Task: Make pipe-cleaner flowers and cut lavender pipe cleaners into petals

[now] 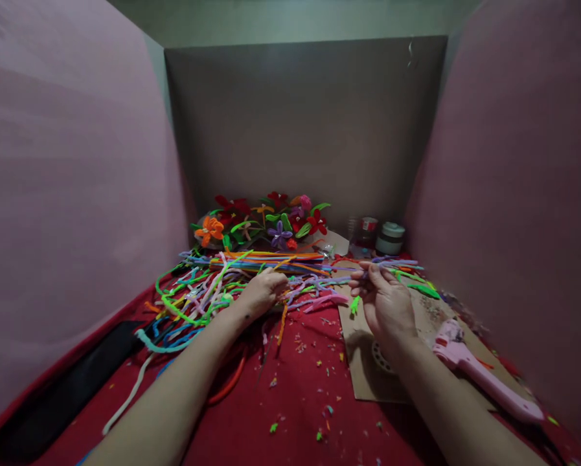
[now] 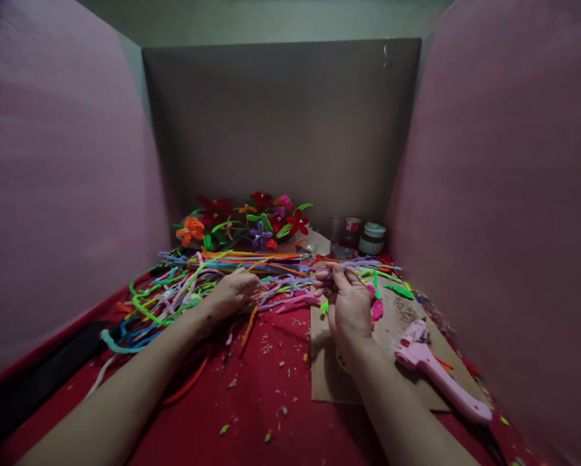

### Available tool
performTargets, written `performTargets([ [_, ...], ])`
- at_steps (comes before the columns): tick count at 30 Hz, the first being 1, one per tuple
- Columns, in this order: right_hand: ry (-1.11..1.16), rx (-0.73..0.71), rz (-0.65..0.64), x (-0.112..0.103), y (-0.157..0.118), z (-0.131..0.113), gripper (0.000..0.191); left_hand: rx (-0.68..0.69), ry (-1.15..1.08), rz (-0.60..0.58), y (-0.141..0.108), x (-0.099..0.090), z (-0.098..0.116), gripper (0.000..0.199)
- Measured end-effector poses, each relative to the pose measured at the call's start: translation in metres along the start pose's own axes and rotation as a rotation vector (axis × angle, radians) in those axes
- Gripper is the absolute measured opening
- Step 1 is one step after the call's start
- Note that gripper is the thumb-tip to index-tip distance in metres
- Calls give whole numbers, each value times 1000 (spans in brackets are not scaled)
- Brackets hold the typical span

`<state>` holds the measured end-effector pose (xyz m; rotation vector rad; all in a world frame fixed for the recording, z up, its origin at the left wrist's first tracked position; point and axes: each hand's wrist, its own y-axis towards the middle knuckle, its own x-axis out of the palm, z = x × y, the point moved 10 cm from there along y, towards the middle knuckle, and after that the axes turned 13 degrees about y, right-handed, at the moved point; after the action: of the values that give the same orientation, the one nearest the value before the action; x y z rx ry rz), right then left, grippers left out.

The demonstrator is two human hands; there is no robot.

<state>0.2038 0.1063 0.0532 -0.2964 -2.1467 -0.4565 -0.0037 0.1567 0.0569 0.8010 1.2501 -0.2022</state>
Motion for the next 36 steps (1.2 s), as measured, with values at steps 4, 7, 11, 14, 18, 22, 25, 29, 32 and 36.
performTargets([
  [4,29,-88,37,-9,7,-15,22,12,-6,32,0,-6,4,19],
  [7,45,-62,66,-14,10,-14,24,-47,-52,123,-2,-25,3,23],
  [11,62,14,100,-20,11,-8,20,-75,-140,246,-6,-53,1,20],
  [14,72,74,128,-25,12,-4,12,-73,-217,283,-8,-65,-3,17],
  [18,153,154,194,-29,10,5,6,-232,-628,335,-12,-66,-28,10],
  [22,279,237,186,-19,3,15,12,-410,-1207,351,-15,-49,-40,7],
  [25,332,300,170,-12,-3,20,17,-425,-1502,344,-13,-41,-31,10],
  [29,401,424,113,-3,-11,31,25,-505,-1796,341,-15,-32,-18,13],
  [32,462,514,56,4,-17,41,24,-472,-1987,314,-14,-33,-3,24],
  [36,436,513,-55,10,-19,45,16,-388,-1966,216,-14,-39,10,27],
])
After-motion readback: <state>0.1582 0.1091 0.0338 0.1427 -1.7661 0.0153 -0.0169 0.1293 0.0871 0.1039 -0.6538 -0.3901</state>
